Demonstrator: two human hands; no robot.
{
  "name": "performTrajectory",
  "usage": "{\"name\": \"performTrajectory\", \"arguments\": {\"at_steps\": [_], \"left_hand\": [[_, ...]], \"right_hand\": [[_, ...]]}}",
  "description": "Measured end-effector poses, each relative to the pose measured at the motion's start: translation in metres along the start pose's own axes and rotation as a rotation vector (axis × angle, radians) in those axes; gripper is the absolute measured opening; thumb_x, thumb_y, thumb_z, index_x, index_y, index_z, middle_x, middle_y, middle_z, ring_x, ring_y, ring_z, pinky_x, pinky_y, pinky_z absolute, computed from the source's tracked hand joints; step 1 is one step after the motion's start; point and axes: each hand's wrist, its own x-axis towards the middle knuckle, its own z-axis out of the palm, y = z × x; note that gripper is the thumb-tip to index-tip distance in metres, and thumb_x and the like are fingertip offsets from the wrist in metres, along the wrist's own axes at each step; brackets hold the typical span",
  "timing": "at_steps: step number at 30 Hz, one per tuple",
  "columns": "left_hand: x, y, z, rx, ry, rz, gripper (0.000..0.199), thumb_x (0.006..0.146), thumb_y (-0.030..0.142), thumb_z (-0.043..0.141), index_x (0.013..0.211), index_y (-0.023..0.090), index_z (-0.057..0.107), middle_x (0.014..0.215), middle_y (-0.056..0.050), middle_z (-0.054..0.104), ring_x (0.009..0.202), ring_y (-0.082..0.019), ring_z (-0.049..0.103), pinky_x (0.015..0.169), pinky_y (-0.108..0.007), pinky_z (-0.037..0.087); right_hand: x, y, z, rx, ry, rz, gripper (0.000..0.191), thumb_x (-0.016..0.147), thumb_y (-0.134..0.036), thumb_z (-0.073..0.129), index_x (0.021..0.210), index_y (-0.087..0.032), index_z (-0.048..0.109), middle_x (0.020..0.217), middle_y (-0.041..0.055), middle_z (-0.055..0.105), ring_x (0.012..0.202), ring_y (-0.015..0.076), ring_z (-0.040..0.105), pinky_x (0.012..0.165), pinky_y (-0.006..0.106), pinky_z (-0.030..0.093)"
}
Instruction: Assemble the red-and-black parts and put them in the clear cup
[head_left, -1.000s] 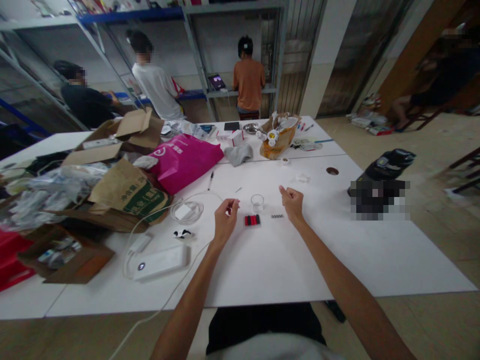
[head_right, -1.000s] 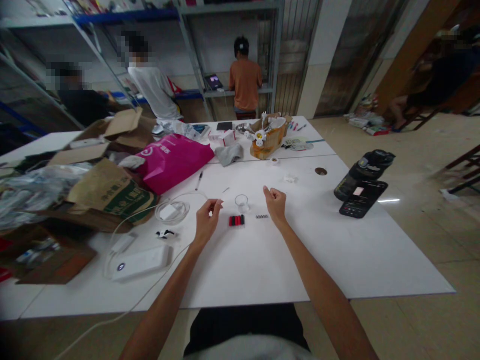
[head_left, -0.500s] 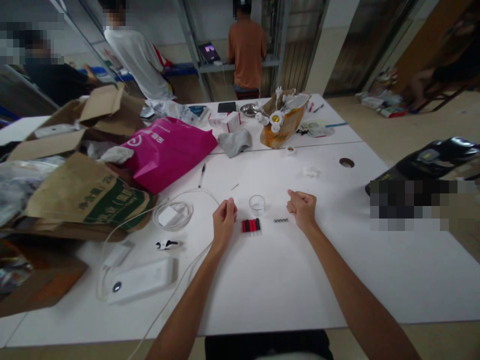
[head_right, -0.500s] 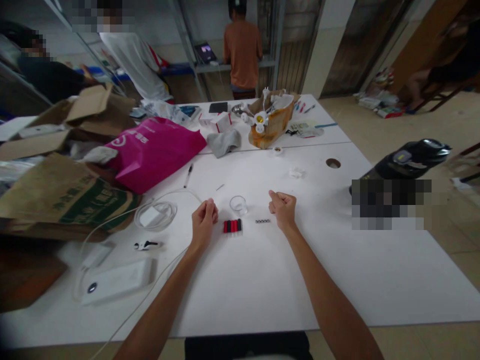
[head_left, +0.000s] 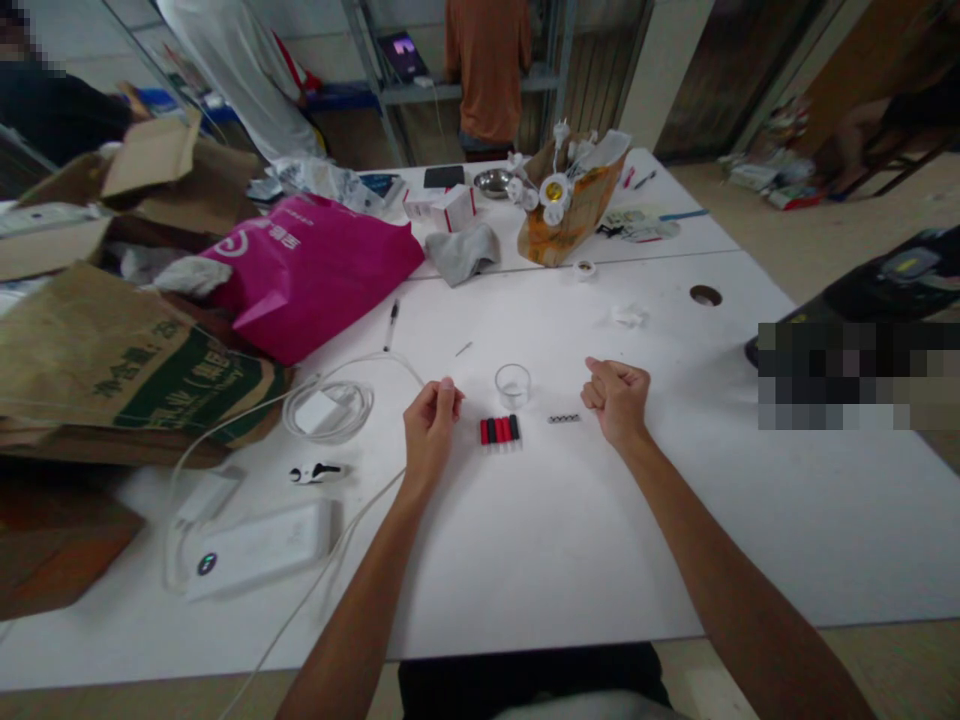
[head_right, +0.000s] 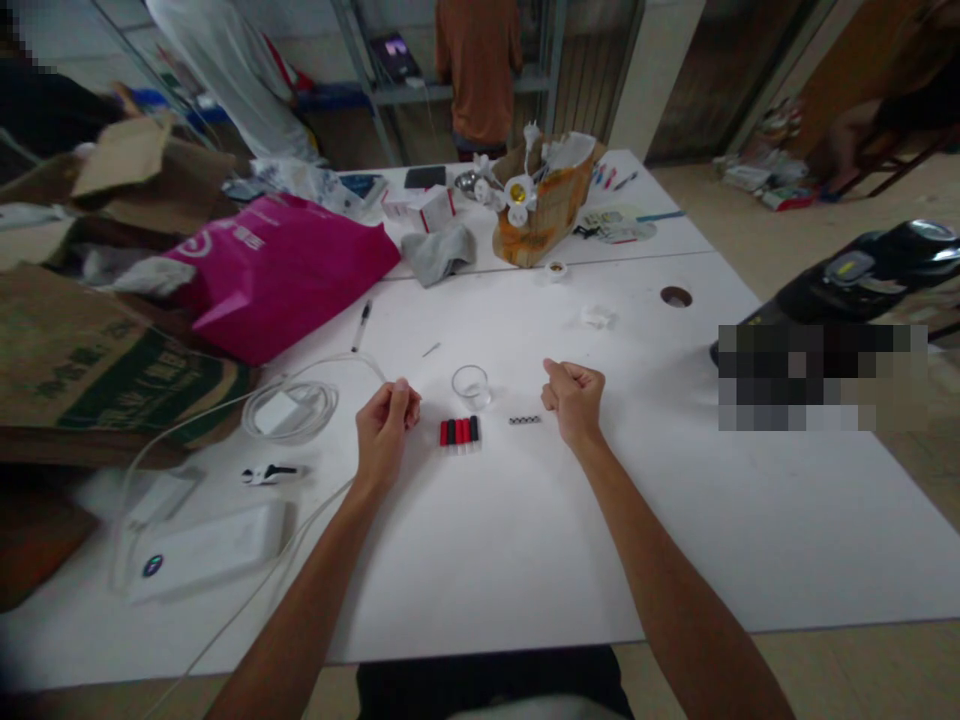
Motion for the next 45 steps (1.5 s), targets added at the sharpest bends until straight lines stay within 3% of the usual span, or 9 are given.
{"name": "performTrajectory", "arguments": {"at_steps": [3,5,9,12,19,31,37,41,45], "left_hand": [[0.001,0.000,-0.004,0.052,-0.047,0.019,0.047,0.107,0.065,0.065,0.092,0.021,0.070,0.079,-0.001,0.061,0.073,-0.016,0.055,0.069,-0.029,0.045],[0.002,0.002,-0.009,0.137,-0.165,0.069,0.041,0.103,0.063,0.072,0.108,0.022,0.073,0.094,-0.003,0.069,0.086,-0.019,0.063,0.079,-0.032,0.050],[0.002,0.011,-0.023,0.394,-0.472,0.191,0.071,0.079,0.060,0.098,0.135,0.027,0.070,0.132,-0.010,0.070,0.117,-0.030,0.064,0.101,-0.044,0.053],[0.003,0.015,-0.031,0.511,-0.566,0.221,0.082,0.067,0.060,0.105,0.133,0.027,0.070,0.136,-0.012,0.066,0.127,-0.035,0.060,0.111,-0.052,0.051],[0.003,0.016,-0.035,0.591,-0.631,0.250,0.071,0.068,0.053,0.107,0.124,0.027,0.072,0.135,-0.011,0.062,0.131,-0.036,0.056,0.119,-0.058,0.046],[0.006,0.016,-0.038,0.536,-0.563,0.305,0.056,0.076,0.047,0.103,0.120,0.027,0.074,0.131,-0.009,0.066,0.129,-0.033,0.060,0.118,-0.053,0.046],[0.010,0.024,-0.035,0.244,-0.287,0.304,0.053,0.077,0.045,0.102,0.119,0.026,0.077,0.118,-0.006,0.073,0.108,-0.025,0.064,0.097,-0.040,0.048],[0.008,0.024,-0.022,-0.134,-0.116,0.156,0.054,0.080,0.038,0.101,0.127,0.027,0.076,0.102,-0.002,0.075,0.094,-0.018,0.068,0.087,-0.032,0.051],[0.005,0.019,-0.011,-0.296,-0.017,-0.002,0.062,0.079,0.032,0.101,0.134,0.027,0.073,0.097,0.000,0.079,0.092,-0.016,0.074,0.086,-0.030,0.055]], "right_hand": [[0.000,0.000,0.000,0.016,0.012,-0.001,0.076,0.073,-0.041,0.096,0.051,-0.025,0.025,0.049,-0.0132,0.017,0.039,0.0021,0.017,0.041,0.025,0.013],[0.000,0.000,-0.001,0.029,0.024,-0.005,0.075,0.072,-0.039,0.096,0.051,-0.025,0.026,0.049,-0.0132,0.017,0.039,0.0021,0.018,0.041,0.025,0.013],[0.001,0.001,-0.001,0.039,0.042,-0.025,0.074,0.071,-0.038,0.096,0.051,-0.025,0.026,0.049,-0.0134,0.017,0.039,0.0018,0.017,0.041,0.025,0.013],[0.002,0.003,-0.001,0.029,0.038,-0.037,0.075,0.071,-0.039,0.096,0.052,-0.025,0.026,0.049,-0.0135,0.017,0.040,0.0019,0.017,0.040,0.025,0.014],[0.003,0.008,-0.002,-0.008,0.007,-0.077,0.074,0.075,-0.040,0.095,0.054,-0.025,0.026,0.050,-0.0133,0.017,0.040,0.0025,0.019,0.040,0.024,0.015],[0.006,0.012,-0.003,-0.027,-0.011,-0.102,0.078,0.076,-0.045,0.097,0.055,-0.026,0.025,0.052,-0.0131,0.018,0.041,0.0026,0.019,0.040,0.024,0.015],[0.006,0.011,-0.003,-0.018,-0.010,-0.093,0.076,0.076,-0.042,0.096,0.054,-0.026,0.025,0.052,-0.0128,0.018,0.041,0.0028,0.019,0.042,0.024,0.015],[0.006,0.011,-0.003,-0.019,-0.008,-0.095,0.074,0.077,-0.039,0.095,0.055,-0.026,0.026,0.053,-0.0130,0.018,0.042,0.0031,0.020,0.042,0.025,0.015],[0.006,0.013,-0.004,-0.025,-0.030,-0.102,0.073,0.078,-0.039,0.095,0.057,-0.026,0.026,0.052,-0.0129,0.019,0.043,0.0033,0.019,0.043,0.025,0.015]]}}
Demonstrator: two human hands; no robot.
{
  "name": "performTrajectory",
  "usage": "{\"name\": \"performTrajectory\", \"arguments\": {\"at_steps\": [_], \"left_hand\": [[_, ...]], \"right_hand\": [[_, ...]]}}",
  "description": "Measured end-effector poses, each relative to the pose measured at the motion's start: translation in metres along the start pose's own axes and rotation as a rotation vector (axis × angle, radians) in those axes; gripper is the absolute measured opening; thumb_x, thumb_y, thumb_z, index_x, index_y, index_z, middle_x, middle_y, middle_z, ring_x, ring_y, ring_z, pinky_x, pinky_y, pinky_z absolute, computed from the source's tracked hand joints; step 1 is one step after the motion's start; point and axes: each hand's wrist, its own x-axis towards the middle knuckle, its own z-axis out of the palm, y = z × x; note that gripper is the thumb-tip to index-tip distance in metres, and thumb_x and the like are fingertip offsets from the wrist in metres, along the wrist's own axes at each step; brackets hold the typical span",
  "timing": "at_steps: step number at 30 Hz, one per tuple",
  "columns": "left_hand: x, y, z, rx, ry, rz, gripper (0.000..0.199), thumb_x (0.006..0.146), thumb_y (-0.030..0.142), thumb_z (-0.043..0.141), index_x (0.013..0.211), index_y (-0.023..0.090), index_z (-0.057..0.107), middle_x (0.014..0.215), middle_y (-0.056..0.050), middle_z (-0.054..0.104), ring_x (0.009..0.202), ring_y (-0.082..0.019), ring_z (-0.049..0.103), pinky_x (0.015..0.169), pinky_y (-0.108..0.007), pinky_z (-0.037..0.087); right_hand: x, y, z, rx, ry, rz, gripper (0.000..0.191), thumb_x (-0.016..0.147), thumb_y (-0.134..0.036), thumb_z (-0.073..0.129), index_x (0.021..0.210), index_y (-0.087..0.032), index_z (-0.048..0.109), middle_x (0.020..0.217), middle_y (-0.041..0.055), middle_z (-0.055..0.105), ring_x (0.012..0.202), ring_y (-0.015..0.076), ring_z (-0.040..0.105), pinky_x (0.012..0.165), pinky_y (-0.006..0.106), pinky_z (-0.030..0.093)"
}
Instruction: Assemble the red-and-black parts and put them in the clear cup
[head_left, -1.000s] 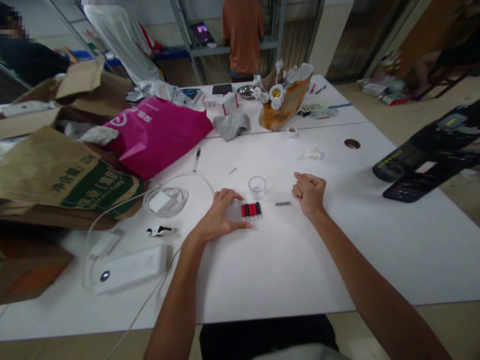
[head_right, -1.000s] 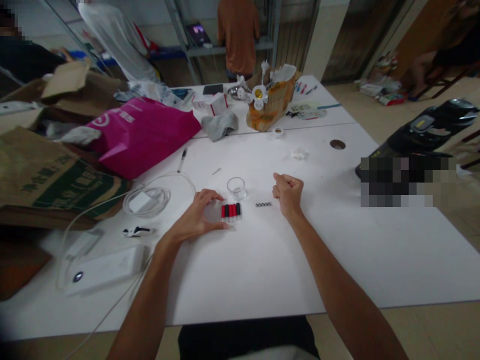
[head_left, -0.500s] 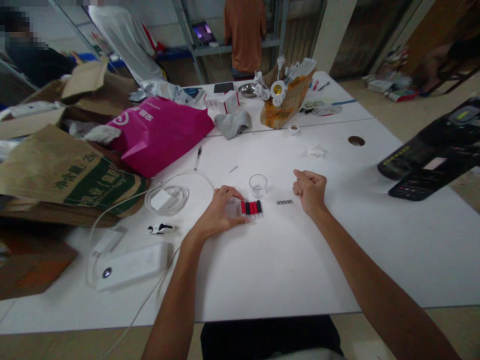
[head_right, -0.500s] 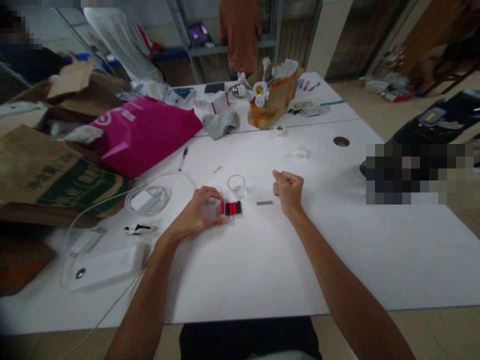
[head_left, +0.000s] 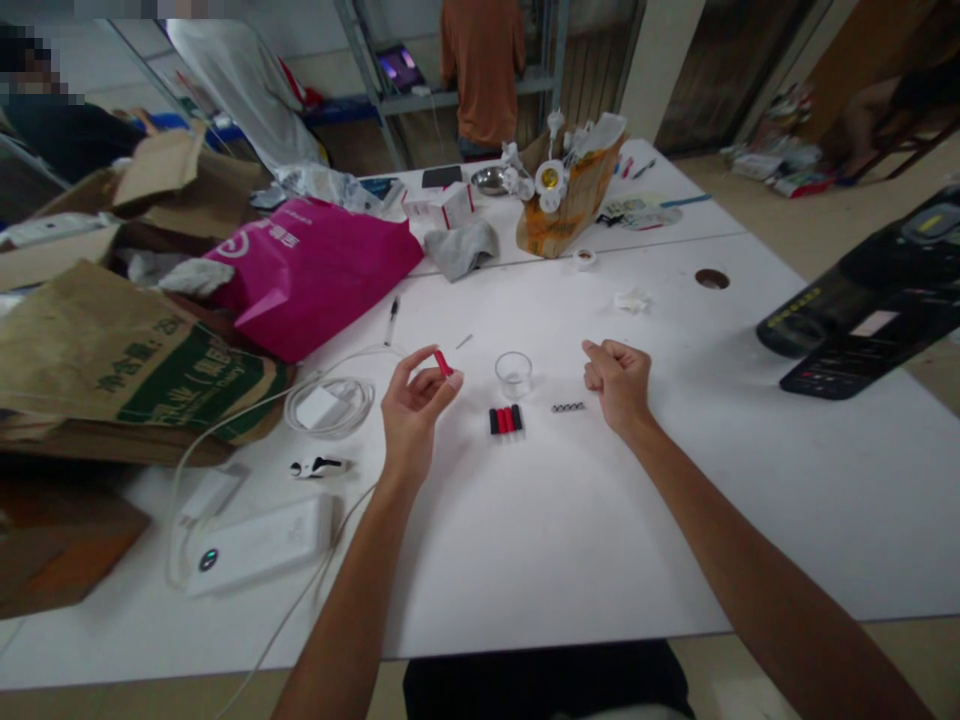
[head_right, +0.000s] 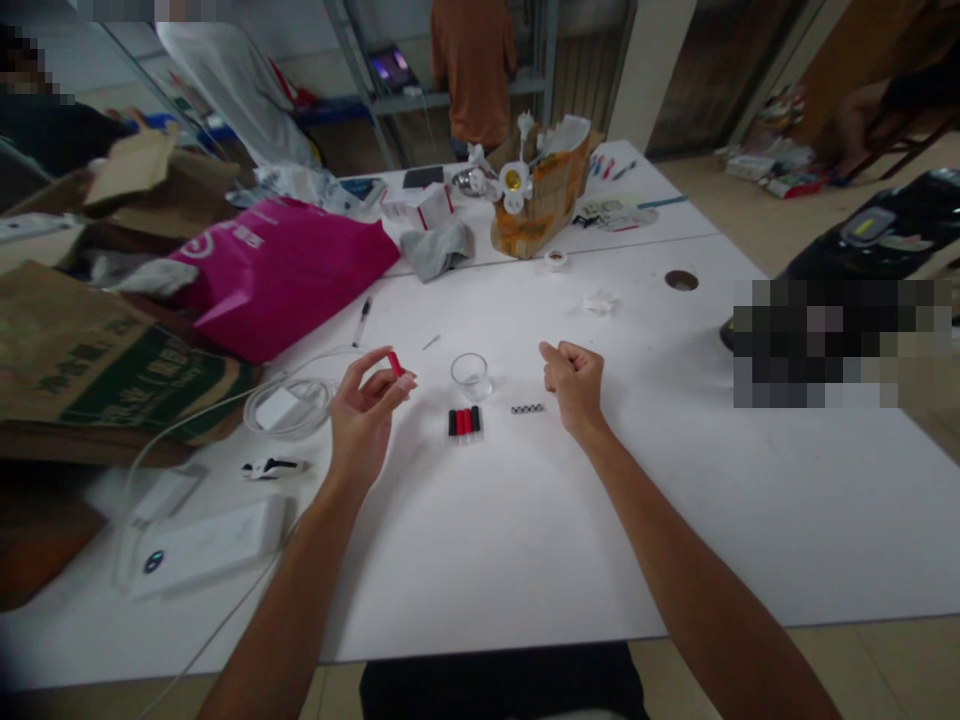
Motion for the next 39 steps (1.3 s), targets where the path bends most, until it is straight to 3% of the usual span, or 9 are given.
{"name": "performTrajectory", "arguments": {"at_steps": [9,26,33,36,39], "left_hand": [[-0.004,-0.014,0.001,-0.060,0.015,-0.061,0.058,0.089,0.032,0.092,0.142,0.028,0.069,0.116,-0.007,0.085,0.100,-0.020,0.080,0.090,-0.034,0.059],[-0.006,-0.017,0.005,-0.062,0.062,-0.014,0.041,0.090,0.033,0.089,0.127,0.025,0.072,0.118,-0.007,0.083,0.102,-0.020,0.079,0.086,-0.032,0.057],[-0.007,-0.016,0.008,-0.047,0.081,-0.005,0.037,0.089,0.032,0.090,0.119,0.023,0.070,0.118,-0.008,0.083,0.107,-0.022,0.079,0.087,-0.033,0.057],[-0.006,-0.017,0.008,-0.042,0.090,0.004,0.038,0.089,0.034,0.090,0.119,0.023,0.070,0.117,-0.008,0.084,0.107,-0.023,0.080,0.087,-0.033,0.058],[-0.006,-0.017,0.007,-0.038,0.097,0.019,0.038,0.089,0.034,0.090,0.119,0.023,0.070,0.117,-0.009,0.084,0.107,-0.023,0.080,0.086,-0.033,0.059]], "right_hand": [[0.002,0.002,-0.001,-0.063,-0.011,-0.030,0.077,0.078,-0.048,0.096,0.059,-0.027,0.024,0.052,-0.0129,0.017,0.043,0.0041,0.018,0.042,0.025,0.016],[0.002,0.005,-0.003,-0.095,-0.016,-0.041,0.074,0.079,-0.048,0.095,0.060,-0.027,0.027,0.051,-0.0118,0.022,0.044,0.0055,0.022,0.042,0.025,0.019],[0.002,0.007,-0.005,-0.167,-0.018,-0.080,0.065,0.084,-0.050,0.093,0.061,-0.026,0.036,0.051,-0.0099,0.030,0.046,0.0077,0.027,0.044,0.026,0.022],[-0.001,-0.003,-0.004,-0.273,-0.086,-0.119,0.055,0.088,-0.053,0.089,0.066,-0.025,0.048,0.058,-0.0069,0.041,0.053,0.0101,0.034,0.050,0.027,0.030],[-0.004,-0.019,-0.006,-0.496,-0.264,-0.289,0.036,0.094,-0.047,0.084,0.077,-0.025,0.061,0.073,-0.0014,0.057,0.070,0.0158,0.051,0.069,0.031,0.046]]}}
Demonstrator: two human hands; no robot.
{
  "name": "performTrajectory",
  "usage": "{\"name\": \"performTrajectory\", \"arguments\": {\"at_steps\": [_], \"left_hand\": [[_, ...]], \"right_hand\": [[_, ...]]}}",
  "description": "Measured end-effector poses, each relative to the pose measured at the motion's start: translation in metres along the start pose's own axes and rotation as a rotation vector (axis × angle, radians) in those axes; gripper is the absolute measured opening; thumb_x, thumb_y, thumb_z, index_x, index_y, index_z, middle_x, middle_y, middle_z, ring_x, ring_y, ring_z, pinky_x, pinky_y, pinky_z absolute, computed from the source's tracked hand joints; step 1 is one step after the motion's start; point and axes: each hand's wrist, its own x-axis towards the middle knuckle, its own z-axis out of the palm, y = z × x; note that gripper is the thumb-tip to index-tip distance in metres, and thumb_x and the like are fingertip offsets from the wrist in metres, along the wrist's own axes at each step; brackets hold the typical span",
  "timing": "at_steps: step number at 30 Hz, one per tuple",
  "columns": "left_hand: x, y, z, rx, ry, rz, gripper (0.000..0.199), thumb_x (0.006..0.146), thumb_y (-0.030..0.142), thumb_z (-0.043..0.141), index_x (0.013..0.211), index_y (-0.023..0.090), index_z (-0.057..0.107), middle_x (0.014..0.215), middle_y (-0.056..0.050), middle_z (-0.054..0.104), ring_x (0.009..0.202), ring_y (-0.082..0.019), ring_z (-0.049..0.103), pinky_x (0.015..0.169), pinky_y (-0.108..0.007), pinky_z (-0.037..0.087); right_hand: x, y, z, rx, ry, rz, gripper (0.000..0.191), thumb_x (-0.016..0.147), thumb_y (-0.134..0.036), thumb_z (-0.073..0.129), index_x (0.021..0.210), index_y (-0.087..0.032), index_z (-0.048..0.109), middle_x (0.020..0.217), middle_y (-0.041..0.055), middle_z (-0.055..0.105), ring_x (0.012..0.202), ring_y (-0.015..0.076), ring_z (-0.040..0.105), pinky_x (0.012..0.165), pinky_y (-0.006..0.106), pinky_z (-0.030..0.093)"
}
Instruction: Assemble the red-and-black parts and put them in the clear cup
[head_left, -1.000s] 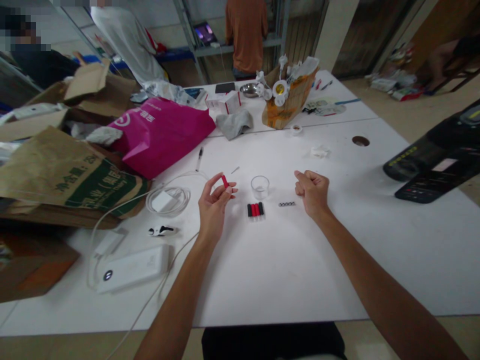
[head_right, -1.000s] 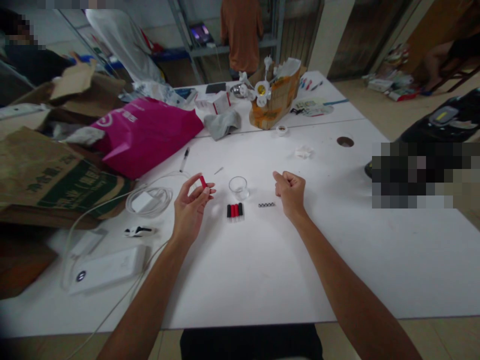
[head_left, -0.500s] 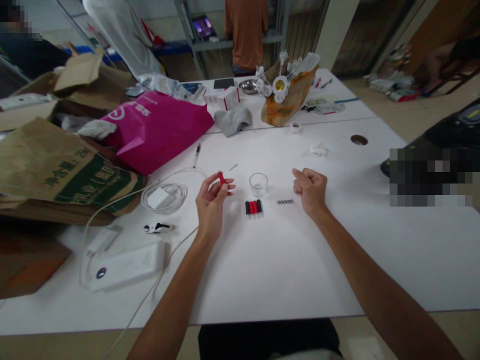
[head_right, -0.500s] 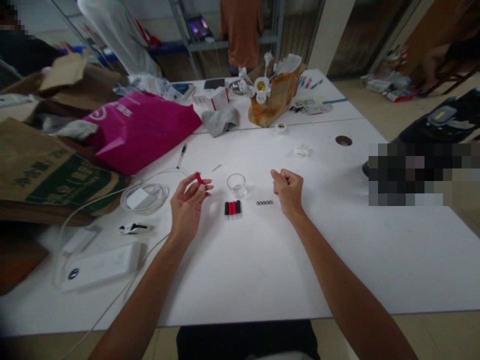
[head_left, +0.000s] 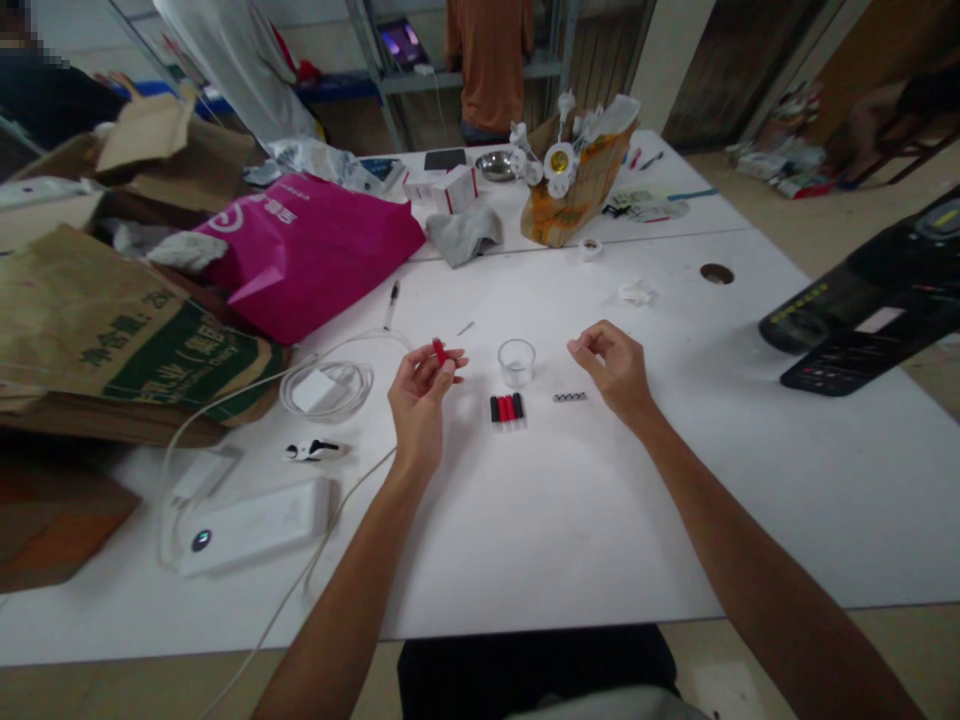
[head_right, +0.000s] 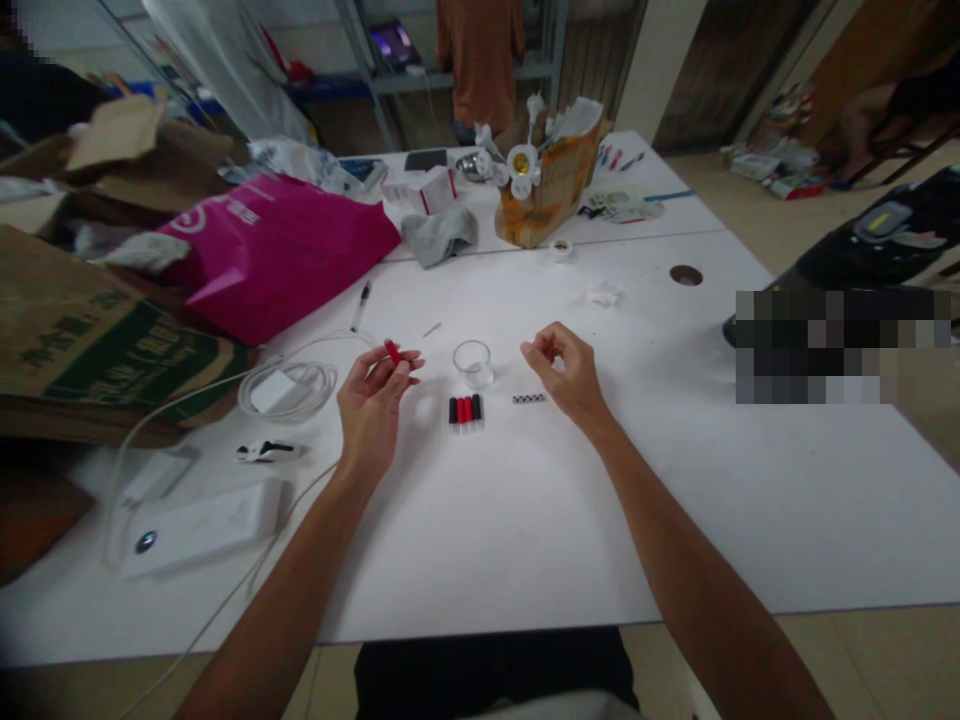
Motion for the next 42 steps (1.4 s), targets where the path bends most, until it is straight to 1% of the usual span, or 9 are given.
{"name": "performTrajectory", "arguments": {"at_steps": [2,4,8,11,19,29,32,37,42], "left_hand": [[0.001,0.000,-0.001,-0.003,0.007,0.003,0.038,0.089,0.034,0.090,0.119,0.023,0.069,0.117,-0.008,0.084,0.107,-0.022,0.080,0.085,-0.032,0.059],[0.001,-0.001,-0.002,-0.005,0.018,0.003,0.038,0.088,0.034,0.090,0.119,0.023,0.070,0.117,-0.008,0.084,0.107,-0.022,0.081,0.085,-0.032,0.059],[0.002,-0.001,-0.004,0.016,0.029,0.012,0.037,0.090,0.035,0.089,0.120,0.023,0.070,0.119,-0.008,0.084,0.109,-0.023,0.080,0.087,-0.033,0.059],[0.002,-0.001,-0.006,0.028,0.032,0.018,0.037,0.092,0.036,0.087,0.121,0.023,0.070,0.120,-0.009,0.083,0.108,-0.023,0.080,0.087,-0.034,0.059],[0.002,0.000,-0.003,0.023,0.030,-0.001,0.037,0.091,0.036,0.087,0.120,0.022,0.070,0.117,-0.009,0.084,0.105,-0.023,0.080,0.083,-0.033,0.059],[-0.002,0.003,0.000,0.036,0.008,-0.010,0.035,0.091,0.037,0.088,0.119,0.022,0.071,0.116,-0.009,0.084,0.103,-0.022,0.080,0.083,-0.033,0.060],[-0.002,0.004,0.001,0.053,0.006,0.009,0.036,0.092,0.038,0.088,0.119,0.021,0.073,0.115,-0.009,0.084,0.101,-0.021,0.079,0.082,-0.032,0.060],[-0.005,0.006,0.003,0.140,-0.019,0.069,0.040,0.094,0.044,0.088,0.123,0.020,0.075,0.113,-0.010,0.085,0.100,-0.021,0.080,0.081,-0.030,0.060],[-0.011,0.011,0.009,0.225,-0.088,0.132,0.037,0.099,0.044,0.084,0.127,0.020,0.079,0.113,-0.011,0.085,0.105,-0.023,0.081,0.085,-0.031,0.061]], "right_hand": [[0.000,-0.007,-0.007,-0.161,-0.145,-0.144,0.023,0.093,-0.038,0.084,0.087,-0.026,0.066,0.085,0.0017,0.066,0.083,0.0206,0.059,0.082,0.036,0.050],[0.000,-0.009,-0.013,-0.275,-0.298,-0.237,0.020,0.090,-0.031,0.086,0.095,-0.026,0.067,0.096,0.0043,0.070,0.094,0.0248,0.063,0.092,0.041,0.050],[-0.002,-0.006,-0.018,-0.382,-0.515,-0.273,0.024,0.086,-0.030,0.090,0.098,-0.026,0.070,0.117,0.0089,0.069,0.116,0.0310,0.065,0.108,0.048,0.049],[-0.004,-0.002,-0.017,-0.423,-0.559,-0.254,0.023,0.085,-0.029,0.092,0.095,-0.025,0.072,0.124,0.0100,0.068,0.121,0.0316,0.065,0.111,0.049,0.048],[-0.005,0.003,-0.014,-0.463,-0.599,-0.256,0.017,0.086,-0.024,0.089,0.088,-0.025,0.072,0.120,0.0091,0.072,0.119,0.0309,0.064,0.111,0.051,0.048],[-0.005,-0.004,-0.009,-0.355,-0.500,-0.250,0.013,0.093,-0.029,0.085,0.087,-0.025,0.074,0.117,0.0090,0.075,0.117,0.0292,0.068,0.108,0.049,0.051],[-0.002,-0.009,-0.005,-0.232,-0.370,-0.251,0.014,0.097,-0.033,0.084,0.091,-0.025,0.073,0.112,0.0082,0.074,0.111,0.0266,0.071,0.103,0.045,0.054],[0.000,-0.010,0.004,-0.100,-0.036,-0.254,0.014,0.103,-0.040,0.078,0.102,-0.027,0.074,0.099,0.0035,0.074,0.091,0.0213,0.069,0.085,0.039,0.057],[-0.005,-0.012,0.013,-0.109,0.090,-0.266,0.016,0.105,-0.042,0.077,0.109,-0.027,0.075,0.103,0.0041,0.076,0.092,0.0210,0.071,0.086,0.040,0.060]]}}
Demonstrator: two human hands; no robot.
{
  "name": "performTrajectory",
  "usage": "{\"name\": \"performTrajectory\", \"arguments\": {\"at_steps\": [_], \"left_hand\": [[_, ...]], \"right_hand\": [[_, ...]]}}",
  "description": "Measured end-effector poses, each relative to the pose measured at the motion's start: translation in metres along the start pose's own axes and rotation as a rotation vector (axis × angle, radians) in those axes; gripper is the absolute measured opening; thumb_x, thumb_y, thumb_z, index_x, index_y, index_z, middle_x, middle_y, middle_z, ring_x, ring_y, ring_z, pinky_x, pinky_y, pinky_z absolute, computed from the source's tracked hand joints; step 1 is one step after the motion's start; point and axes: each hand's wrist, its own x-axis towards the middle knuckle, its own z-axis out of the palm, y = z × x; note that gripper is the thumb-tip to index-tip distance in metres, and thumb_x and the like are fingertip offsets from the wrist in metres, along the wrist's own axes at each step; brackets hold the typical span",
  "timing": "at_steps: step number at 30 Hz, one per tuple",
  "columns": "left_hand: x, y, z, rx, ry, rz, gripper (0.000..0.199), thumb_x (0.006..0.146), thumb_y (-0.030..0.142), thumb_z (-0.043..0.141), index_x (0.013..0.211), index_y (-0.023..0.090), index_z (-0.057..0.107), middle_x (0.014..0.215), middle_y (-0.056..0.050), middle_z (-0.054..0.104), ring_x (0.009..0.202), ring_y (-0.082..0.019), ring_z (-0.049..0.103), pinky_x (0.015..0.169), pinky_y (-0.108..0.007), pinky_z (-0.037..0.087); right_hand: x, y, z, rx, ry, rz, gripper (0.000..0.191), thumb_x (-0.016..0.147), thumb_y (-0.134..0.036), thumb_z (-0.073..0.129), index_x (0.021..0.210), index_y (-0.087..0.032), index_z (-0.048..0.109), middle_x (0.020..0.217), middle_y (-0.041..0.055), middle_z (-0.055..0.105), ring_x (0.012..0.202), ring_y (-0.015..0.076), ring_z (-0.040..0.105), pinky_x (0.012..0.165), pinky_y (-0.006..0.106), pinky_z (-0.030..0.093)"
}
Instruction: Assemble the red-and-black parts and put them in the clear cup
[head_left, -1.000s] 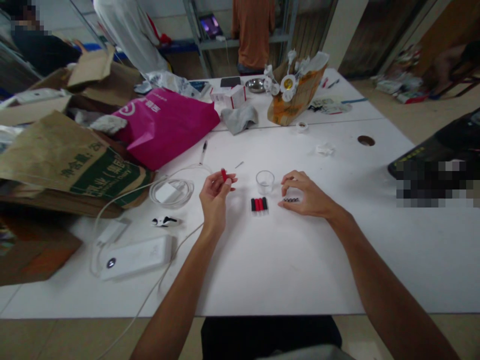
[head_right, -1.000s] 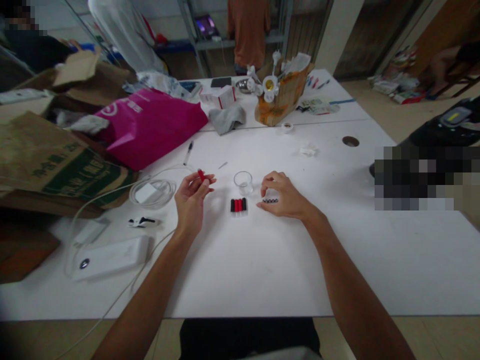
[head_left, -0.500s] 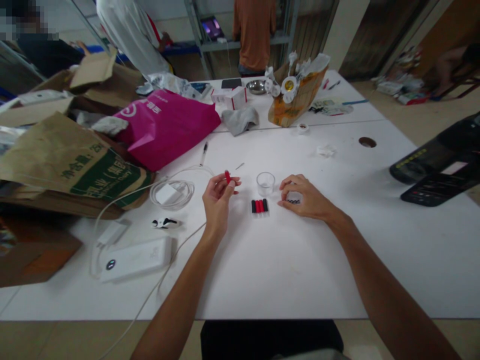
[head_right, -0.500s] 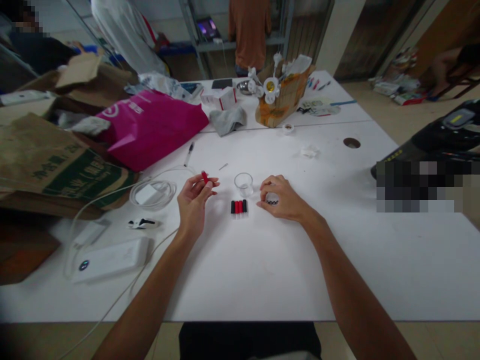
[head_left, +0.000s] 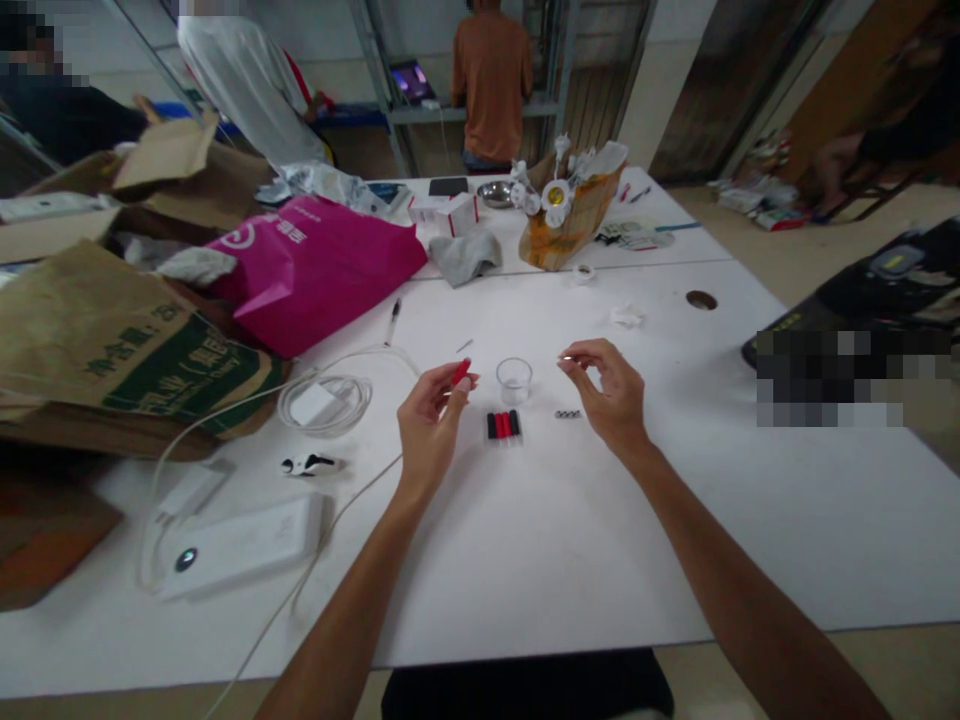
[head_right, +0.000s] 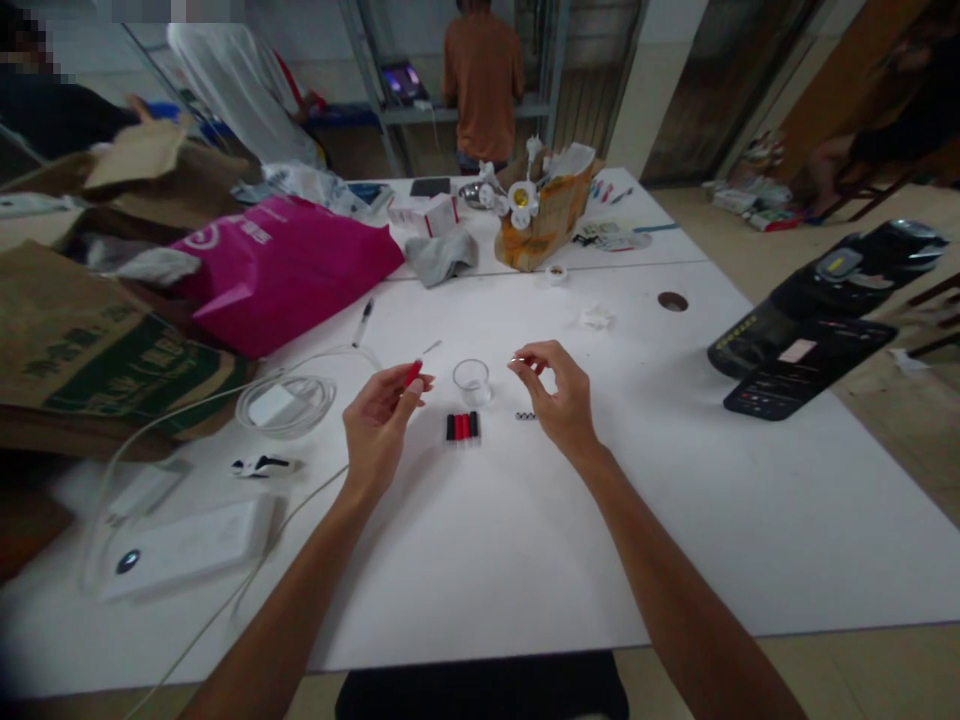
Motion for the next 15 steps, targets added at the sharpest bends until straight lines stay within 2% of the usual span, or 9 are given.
{"name": "performTrajectory", "arguments": {"at_steps": [6,15], "left_hand": [[-0.0059,0.0061,0.0036,0.079,-0.059,0.028,0.035,0.102,0.045,0.080,0.129,0.022,0.082,0.120,-0.011,0.085,0.105,-0.024,0.081,0.090,-0.035,0.062],[-0.0061,0.0038,0.0018,0.096,-0.064,0.029,0.035,0.105,0.044,0.077,0.132,0.022,0.081,0.121,-0.011,0.085,0.105,-0.023,0.081,0.090,-0.035,0.062]], "right_hand": [[-0.0029,-0.0056,0.0072,0.026,0.108,-0.025,0.015,0.105,-0.035,0.078,0.117,-0.028,0.072,0.110,0.0043,0.078,0.097,0.0209,0.073,0.086,0.039,0.061],[-0.0029,-0.0019,0.0079,0.029,0.103,-0.030,0.015,0.105,-0.035,0.077,0.118,-0.028,0.073,0.114,0.0063,0.078,0.103,0.0229,0.076,0.087,0.041,0.063]]}}
